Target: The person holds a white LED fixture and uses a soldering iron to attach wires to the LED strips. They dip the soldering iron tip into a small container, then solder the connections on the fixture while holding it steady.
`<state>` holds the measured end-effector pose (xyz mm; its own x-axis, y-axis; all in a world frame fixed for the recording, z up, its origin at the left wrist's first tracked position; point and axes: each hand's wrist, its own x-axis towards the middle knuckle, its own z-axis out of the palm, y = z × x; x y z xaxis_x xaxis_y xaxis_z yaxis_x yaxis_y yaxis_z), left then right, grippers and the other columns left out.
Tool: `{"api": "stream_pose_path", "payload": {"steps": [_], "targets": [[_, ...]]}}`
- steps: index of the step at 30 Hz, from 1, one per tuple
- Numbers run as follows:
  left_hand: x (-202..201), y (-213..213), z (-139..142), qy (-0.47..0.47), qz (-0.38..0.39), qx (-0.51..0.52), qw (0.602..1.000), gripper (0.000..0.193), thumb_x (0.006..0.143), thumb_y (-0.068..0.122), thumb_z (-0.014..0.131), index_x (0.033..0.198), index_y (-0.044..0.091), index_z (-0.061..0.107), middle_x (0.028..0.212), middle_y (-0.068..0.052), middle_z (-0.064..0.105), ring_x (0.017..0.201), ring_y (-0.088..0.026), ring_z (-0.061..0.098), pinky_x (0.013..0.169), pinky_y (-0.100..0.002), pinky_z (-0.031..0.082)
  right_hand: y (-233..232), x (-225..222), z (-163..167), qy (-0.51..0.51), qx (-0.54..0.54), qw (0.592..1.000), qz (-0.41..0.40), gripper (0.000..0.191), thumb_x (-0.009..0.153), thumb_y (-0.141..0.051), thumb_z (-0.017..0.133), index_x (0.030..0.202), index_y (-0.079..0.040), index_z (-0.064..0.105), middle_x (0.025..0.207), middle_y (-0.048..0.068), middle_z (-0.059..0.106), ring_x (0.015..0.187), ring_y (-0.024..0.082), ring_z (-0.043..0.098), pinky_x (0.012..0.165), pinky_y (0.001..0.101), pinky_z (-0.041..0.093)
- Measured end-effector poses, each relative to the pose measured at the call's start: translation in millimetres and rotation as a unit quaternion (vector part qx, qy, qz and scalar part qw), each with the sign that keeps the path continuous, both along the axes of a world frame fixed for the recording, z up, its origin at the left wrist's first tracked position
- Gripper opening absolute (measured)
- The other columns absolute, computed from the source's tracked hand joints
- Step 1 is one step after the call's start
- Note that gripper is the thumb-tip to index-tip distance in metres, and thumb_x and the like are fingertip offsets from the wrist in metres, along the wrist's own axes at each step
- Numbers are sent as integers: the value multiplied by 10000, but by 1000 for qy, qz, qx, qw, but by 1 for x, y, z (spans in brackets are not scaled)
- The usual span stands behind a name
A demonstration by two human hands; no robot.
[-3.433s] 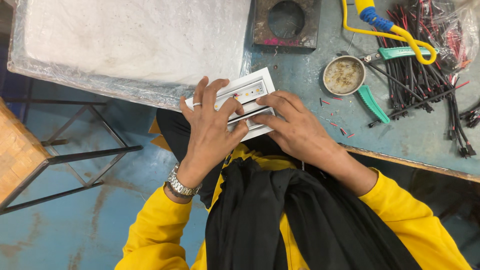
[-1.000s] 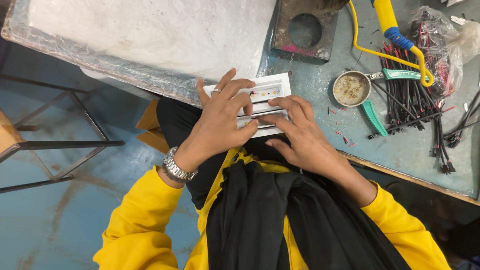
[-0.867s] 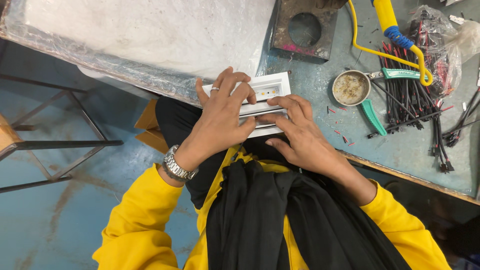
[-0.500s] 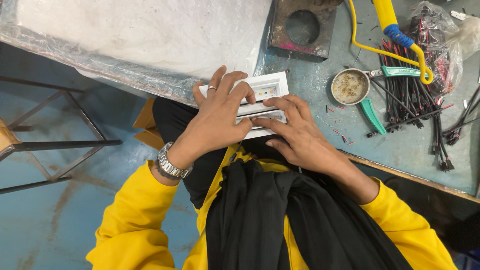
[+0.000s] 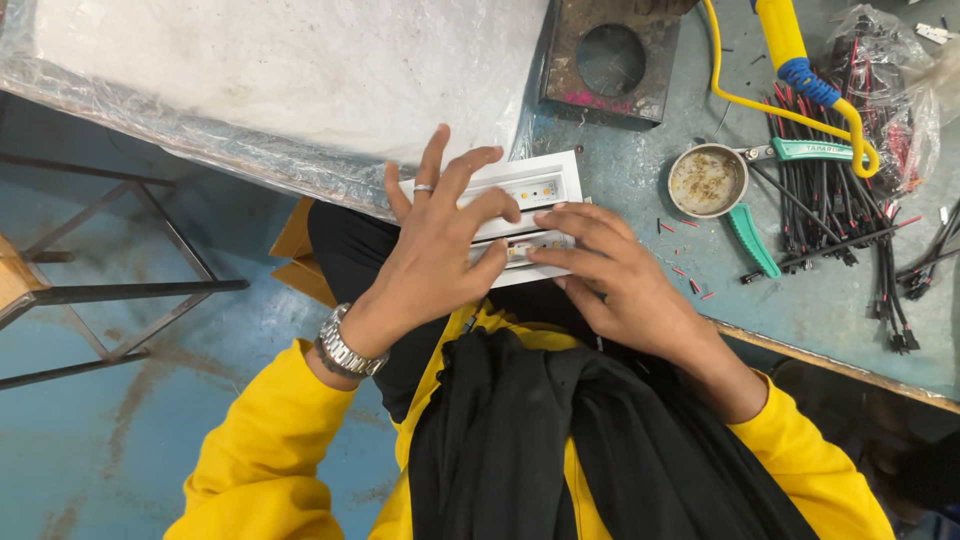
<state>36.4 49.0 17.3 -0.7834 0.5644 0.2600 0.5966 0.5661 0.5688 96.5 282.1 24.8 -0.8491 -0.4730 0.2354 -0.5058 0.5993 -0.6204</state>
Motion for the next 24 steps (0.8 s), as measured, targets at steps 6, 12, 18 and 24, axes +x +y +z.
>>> {"api": "stream_pose_path", "payload": {"steps": [6, 12, 18, 24], "targets": [[2, -9, 0, 131, -114, -37, 984, 130, 838, 167, 750, 962, 185, 785, 1513, -73, 494, 1518, -432, 278, 1184, -777, 129, 1, 1, -5, 11, -16, 999, -32, 424, 754, -8, 799, 1159, -84, 697, 1355, 88, 624, 1358, 338, 540, 1145, 456, 448], [11, -7, 12, 148, -126, -106, 975, 313, 833, 227, 696, 1111, 98, 760, 1447, -105, 533, 1452, -377, 382, 1133, -749, 226, 0, -1, -11, 34, -31, 998, -40, 405, 750, 24, 794, 1128, -76, 691, 1352, 94, 626, 1366, 336, 538, 1152, 452, 450], [14, 2, 17, 133, -127, -135, 974, 354, 841, 313, 687, 1065, 40, 710, 1323, -144, 565, 1386, -394, 437, 1095, -678, 331, -1, -1, -14, 36, -35, 998, -45, 406, 740, 54, 773, 1117, -74, 689, 1349, 94, 626, 1369, 334, 536, 1162, 451, 448], [6, -1, 20, 170, -158, -140, 963, 369, 885, 378, 696, 1058, 53, 704, 1245, -149, 580, 1349, -399, 459, 1057, -648, 380, 0, -1, -13, 36, -38, 997, -48, 409, 738, 46, 776, 1118, -68, 679, 1345, 89, 626, 1373, 332, 537, 1176, 454, 444]]}}
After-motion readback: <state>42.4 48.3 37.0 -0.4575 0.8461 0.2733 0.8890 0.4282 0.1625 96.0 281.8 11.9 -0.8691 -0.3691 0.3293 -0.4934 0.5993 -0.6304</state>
